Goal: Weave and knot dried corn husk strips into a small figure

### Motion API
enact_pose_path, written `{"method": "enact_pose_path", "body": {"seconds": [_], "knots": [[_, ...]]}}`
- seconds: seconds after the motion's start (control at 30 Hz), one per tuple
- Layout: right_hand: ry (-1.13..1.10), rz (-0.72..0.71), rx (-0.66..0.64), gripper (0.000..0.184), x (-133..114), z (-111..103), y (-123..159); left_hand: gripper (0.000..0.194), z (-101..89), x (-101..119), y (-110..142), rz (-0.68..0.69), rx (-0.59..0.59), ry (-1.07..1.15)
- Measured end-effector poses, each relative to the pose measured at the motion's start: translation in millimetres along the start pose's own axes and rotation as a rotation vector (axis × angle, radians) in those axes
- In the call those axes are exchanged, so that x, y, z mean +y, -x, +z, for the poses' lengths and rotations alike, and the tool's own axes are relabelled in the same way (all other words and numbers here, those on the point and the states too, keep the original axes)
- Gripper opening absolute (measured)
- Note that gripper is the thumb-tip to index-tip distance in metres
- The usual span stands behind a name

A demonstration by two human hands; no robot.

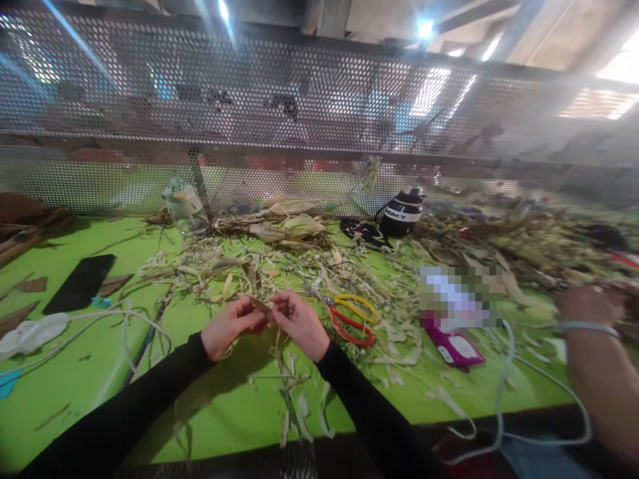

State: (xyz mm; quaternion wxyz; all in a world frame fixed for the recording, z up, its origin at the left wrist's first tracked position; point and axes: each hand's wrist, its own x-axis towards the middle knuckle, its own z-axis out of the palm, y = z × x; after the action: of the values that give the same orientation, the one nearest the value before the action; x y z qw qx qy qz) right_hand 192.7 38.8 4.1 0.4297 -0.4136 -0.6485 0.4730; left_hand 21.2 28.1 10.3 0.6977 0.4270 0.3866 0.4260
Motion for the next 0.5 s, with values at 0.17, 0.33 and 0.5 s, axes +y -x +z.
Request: {"method": "enact_pose_path", "body": {"seconds": [0.17,0.33,0.5], "knots": [[0.014,0.027,-0.035,0.018,-1.7,-0.1,0.1,0.03,0.4,1.7,-0.1,-0.089,0.005,0.093],[0.112,-0.098,-0.008,0.026,-1.6,1.9,2.6,0.025,-2.4,3.0,-3.3,-0.21,0.03,0.162],[0.403,-0.276,-0.005,0.009,-2.3,-2.6,3.3,0.024,-4.1,4.3,-2.3,-0.242,0.029,0.198]]}}
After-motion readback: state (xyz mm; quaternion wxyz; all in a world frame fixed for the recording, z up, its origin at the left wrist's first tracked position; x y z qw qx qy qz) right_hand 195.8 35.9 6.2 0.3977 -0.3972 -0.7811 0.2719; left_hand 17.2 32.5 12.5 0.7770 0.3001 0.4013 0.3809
